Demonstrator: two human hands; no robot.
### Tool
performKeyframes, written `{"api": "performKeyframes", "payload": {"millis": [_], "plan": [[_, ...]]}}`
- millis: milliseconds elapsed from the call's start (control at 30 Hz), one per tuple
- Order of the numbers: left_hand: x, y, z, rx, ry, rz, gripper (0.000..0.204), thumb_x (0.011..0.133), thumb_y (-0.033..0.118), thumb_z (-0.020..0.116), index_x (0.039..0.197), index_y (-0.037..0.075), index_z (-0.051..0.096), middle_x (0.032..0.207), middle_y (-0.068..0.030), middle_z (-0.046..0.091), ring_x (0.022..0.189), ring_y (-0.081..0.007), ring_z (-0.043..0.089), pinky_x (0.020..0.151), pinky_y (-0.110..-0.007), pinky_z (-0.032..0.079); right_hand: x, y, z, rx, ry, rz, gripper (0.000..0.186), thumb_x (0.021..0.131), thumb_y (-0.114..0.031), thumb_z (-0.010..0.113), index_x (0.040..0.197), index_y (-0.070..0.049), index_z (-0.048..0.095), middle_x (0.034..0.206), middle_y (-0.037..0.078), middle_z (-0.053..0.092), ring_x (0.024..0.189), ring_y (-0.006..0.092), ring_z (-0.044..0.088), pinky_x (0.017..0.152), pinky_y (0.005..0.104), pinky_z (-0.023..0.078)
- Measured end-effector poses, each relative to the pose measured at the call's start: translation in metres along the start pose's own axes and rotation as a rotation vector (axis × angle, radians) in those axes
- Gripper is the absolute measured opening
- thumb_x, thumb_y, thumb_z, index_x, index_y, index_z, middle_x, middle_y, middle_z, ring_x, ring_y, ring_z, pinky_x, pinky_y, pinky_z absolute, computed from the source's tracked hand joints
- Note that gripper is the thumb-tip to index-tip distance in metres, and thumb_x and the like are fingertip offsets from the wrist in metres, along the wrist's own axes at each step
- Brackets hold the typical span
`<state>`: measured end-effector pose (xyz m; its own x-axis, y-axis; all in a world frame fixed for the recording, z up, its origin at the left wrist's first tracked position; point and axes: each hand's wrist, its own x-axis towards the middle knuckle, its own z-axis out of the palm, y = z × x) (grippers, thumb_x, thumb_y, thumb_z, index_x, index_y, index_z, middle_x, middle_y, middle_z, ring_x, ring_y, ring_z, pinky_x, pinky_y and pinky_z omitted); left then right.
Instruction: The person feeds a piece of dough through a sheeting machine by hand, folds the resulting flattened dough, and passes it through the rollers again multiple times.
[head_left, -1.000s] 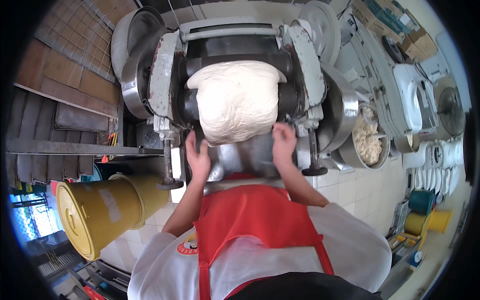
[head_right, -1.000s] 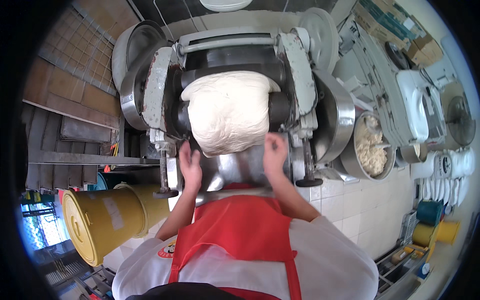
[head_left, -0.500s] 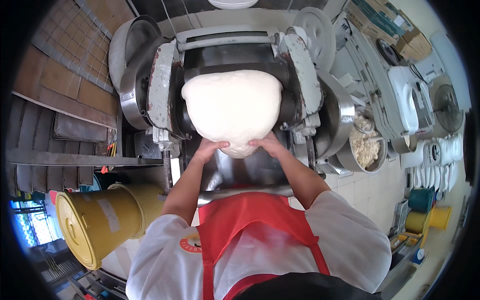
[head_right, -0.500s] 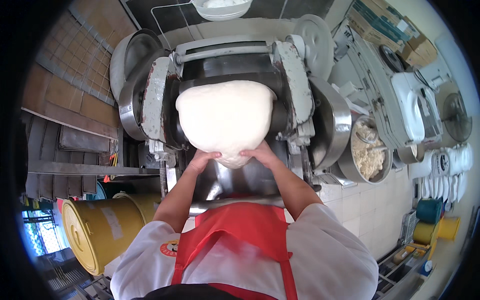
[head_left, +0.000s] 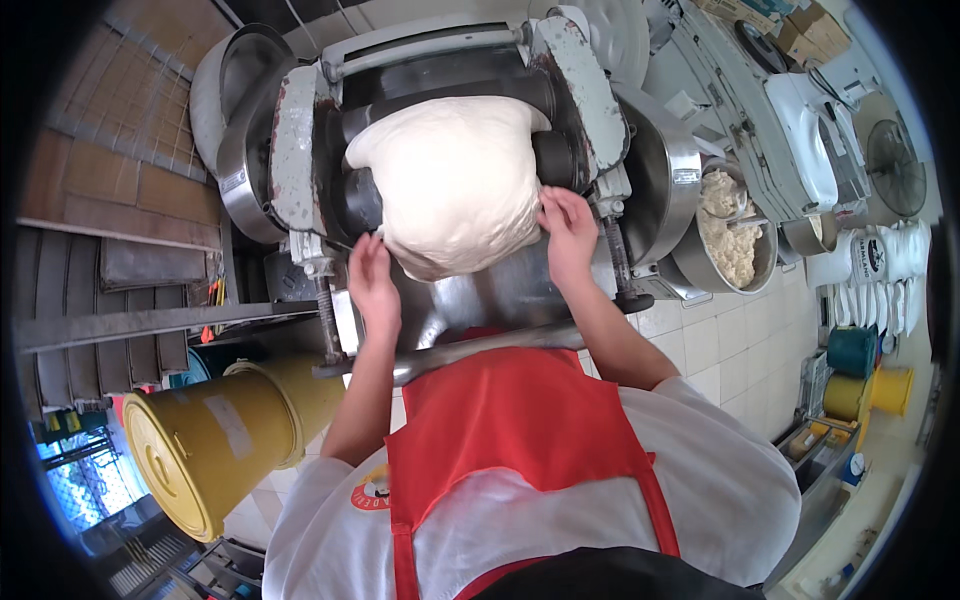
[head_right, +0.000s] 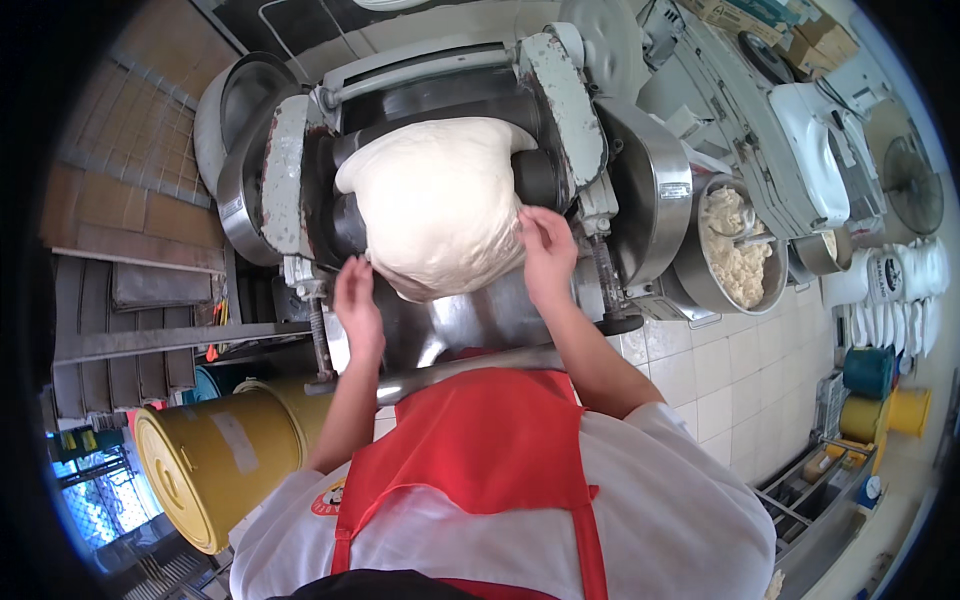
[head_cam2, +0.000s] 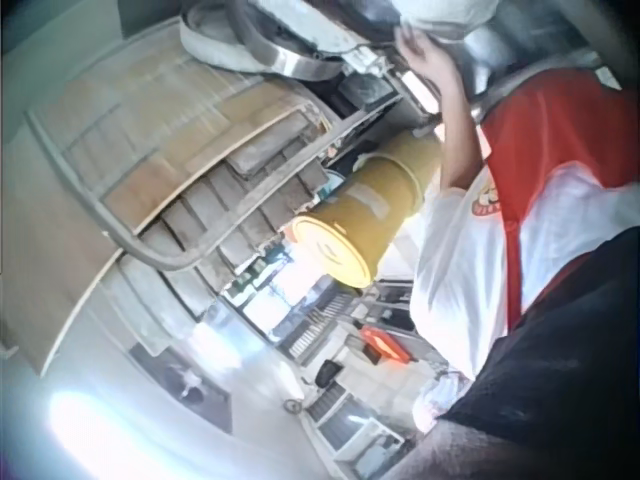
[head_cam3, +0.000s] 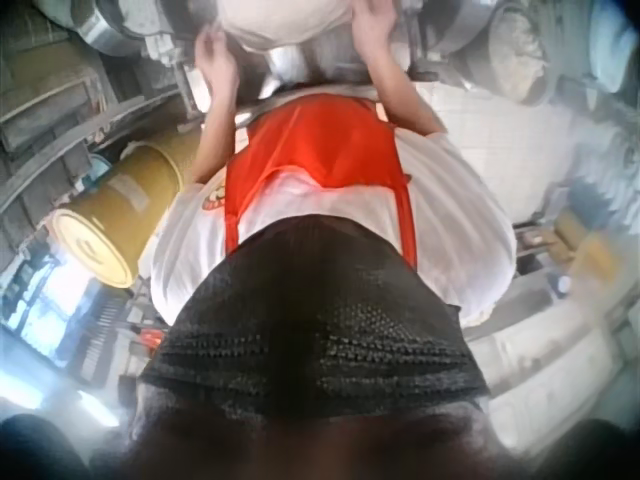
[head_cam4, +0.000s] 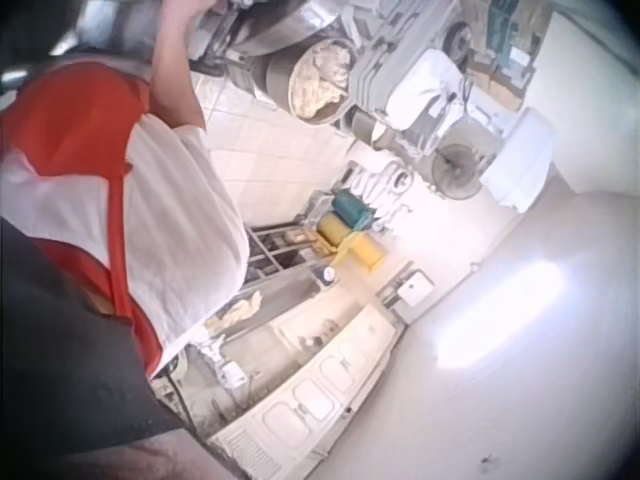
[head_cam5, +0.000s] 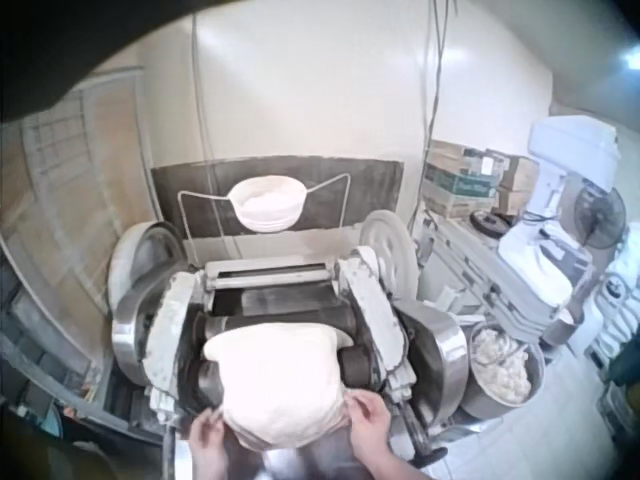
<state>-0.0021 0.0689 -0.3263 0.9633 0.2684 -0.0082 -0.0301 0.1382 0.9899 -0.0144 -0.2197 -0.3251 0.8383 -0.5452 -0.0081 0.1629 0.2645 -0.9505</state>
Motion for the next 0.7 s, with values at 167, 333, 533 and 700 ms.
{"api": "performKeyframes", "payload": {"millis": [167, 333, 533, 700], "plan": [[-0.005, -0.080, 0.005, 0.598, -0.205, -0.505, 0.081, 0.087, 0.024, 0.082, 0.151, -0.006, 0.042, 0.155, -0.0214, 0.047, 0.144, -0.0308, 0.044, 0.121, -0.041, 0.033, 0.003, 0.078, -0.029, -0.375, 0.010, 0.173, 0.069, 0.092, -0.038, 0.078, 0.141, 0.003, 0.053, 0.132, 0.015, 0.066, 0.125, 0.0249, 0.060, 0.108, 0.0352, 0.045], [0.060, -0.115, 0.012, 0.323, -0.665, -0.504, 0.087, 0.078, 0.024, 0.091, 0.150, 0.002, 0.048, 0.150, -0.0145, 0.054, 0.139, -0.0274, 0.048, 0.120, -0.040, 0.035, 0.034, 0.076, -0.021, -0.389, -0.473, 0.245, 0.085, 0.084, -0.034, 0.086, 0.149, 0.001, 0.046, 0.144, 0.017, 0.059, 0.135, 0.0273, 0.052, 0.115, 0.0384, 0.039], [0.079, -0.089, 0.018, 0.282, -0.902, -0.603, 0.089, 0.074, 0.017, 0.092, 0.151, 0.004, 0.047, 0.147, -0.0113, 0.057, 0.139, -0.0267, 0.049, 0.119, -0.040, 0.036, 0.027, 0.048, 0.001, -0.127, -0.555, 0.422, 0.069, 0.080, -0.022, 0.088, 0.136, 0.004, 0.059, 0.130, 0.016, 0.068, 0.119, 0.0249, 0.065, 0.105, 0.0378, 0.049], [0.038, -0.065, 0.019, -0.112, -0.544, -0.485, 0.083, 0.080, 0.020, 0.085, 0.149, -0.003, 0.044, 0.147, -0.0148, 0.056, 0.136, -0.0296, 0.051, 0.116, -0.042, 0.038, 0.016, 0.023, 0.021, 0.088, -0.371, 0.473, 0.061, 0.084, -0.025, 0.085, 0.128, 0.012, 0.063, 0.120, 0.020, 0.072, 0.107, 0.0256, 0.070, 0.096, 0.0377, 0.055]]}}
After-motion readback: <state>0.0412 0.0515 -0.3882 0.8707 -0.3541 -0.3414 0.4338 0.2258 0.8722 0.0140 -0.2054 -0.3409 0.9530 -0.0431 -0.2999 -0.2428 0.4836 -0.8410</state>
